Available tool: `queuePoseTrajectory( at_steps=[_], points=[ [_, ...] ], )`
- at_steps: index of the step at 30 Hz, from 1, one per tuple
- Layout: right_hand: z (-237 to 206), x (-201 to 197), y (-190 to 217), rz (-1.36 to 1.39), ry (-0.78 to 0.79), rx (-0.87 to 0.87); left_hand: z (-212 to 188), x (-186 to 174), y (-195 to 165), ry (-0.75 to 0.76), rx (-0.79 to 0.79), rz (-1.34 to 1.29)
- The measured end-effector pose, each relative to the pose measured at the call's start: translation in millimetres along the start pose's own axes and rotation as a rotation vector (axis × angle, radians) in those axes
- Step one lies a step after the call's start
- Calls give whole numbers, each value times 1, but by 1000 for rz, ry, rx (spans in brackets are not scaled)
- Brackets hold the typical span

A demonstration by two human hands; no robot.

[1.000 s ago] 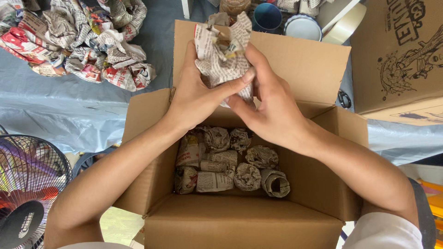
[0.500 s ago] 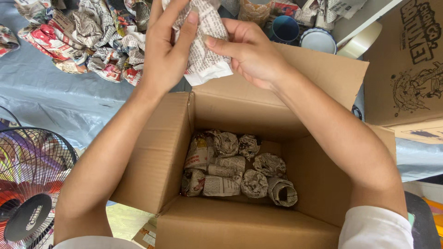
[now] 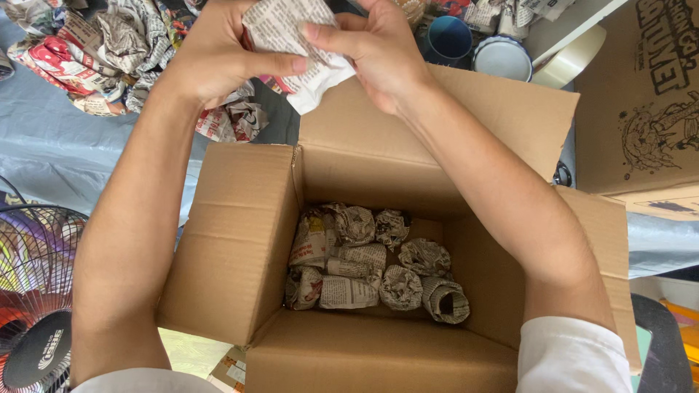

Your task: The person packs a cardboard box with crumpled newspaper, placing wads of paper into the box around its contents and pressing them down. They take crumpled newspaper from a pile on the table and from a shelf, fill the box, and at times hold the box on their lap while working.

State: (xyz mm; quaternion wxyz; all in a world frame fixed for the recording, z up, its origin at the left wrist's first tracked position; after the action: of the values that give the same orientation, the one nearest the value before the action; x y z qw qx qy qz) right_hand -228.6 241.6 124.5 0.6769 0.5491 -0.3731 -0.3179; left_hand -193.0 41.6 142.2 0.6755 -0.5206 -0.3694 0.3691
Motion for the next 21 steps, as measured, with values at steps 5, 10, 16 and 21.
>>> queuePoseTrajectory(
  at_steps=[5,10,16,21],
  points=[
    [-17,-8,13,-819,-96,-259,21,-30,32,-281,-175,-48],
    [-97,9,13,-1454,227,-296,44,-62,80,-527,-307,71],
    [-136,14,20,-1635,293,-380,65,-68,139,-523,-428,410],
    [-138,13,10,-1652,309,-381,71,-54,175,-402,-618,251]
  ],
)
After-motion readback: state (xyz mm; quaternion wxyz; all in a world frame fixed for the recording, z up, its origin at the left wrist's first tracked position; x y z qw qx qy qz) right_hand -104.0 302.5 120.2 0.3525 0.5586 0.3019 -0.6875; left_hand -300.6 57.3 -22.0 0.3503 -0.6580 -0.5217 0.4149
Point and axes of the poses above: each hand's wrist, its own z-axis towards the middle knuckle, its own x-axis out of the palm, y = z × x, the point moved 4 cm from there along z, towards the middle knuckle, and after that the axes turned 4 degrees about -z, right-handed, at the moved point
